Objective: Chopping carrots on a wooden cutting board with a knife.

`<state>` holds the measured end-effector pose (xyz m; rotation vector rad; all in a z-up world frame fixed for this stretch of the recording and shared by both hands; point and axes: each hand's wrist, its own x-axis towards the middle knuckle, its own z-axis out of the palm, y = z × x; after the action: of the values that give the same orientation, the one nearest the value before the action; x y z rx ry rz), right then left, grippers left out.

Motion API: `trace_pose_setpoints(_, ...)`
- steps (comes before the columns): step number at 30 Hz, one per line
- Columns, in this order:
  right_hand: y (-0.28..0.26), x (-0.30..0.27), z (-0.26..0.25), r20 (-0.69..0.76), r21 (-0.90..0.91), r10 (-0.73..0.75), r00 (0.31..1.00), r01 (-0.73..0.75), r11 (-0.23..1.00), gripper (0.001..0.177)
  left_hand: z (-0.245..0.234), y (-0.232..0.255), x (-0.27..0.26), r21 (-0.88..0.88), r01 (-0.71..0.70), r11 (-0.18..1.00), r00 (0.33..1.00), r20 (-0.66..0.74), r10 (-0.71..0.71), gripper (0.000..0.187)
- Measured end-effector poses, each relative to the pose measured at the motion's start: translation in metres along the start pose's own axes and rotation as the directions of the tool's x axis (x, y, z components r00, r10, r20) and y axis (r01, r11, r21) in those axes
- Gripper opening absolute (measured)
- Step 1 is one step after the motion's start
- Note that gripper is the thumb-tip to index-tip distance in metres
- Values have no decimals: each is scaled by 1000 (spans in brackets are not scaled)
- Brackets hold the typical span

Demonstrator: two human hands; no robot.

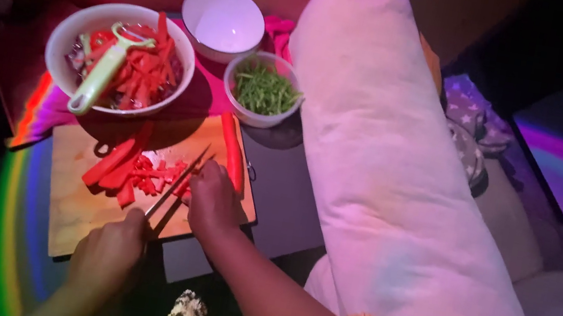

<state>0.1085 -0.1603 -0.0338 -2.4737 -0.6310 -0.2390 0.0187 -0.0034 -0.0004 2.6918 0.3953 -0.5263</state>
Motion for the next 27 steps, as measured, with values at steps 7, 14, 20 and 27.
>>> trace_pose_setpoints(7, -12, -2, -10, -1, 78, 182, 983, -182, 980, 18, 23, -2, 2, -6, 54, 999, 998, 37, -54, 30)
trace_pose_setpoints(14, -4, -3, 0, 0, 43, 111, 994, -111, 993, 20, 15, -14, -19, -28, 83, 996, 996, 40, -82, 30)
trace_pose_setpoints(20, 0, 3, -1, -76, 183, 191, 979, -174, 968, 30, 18, -1, 16, -61, 15, 998, 1000, -9, -16, 30)
trace_pose_setpoints(27, -15, -3, -10, -106, 165, 188, 976, -169, 972, 26, 47, -22, 17, 41, -7, 999, 998, 70, 5, 24)
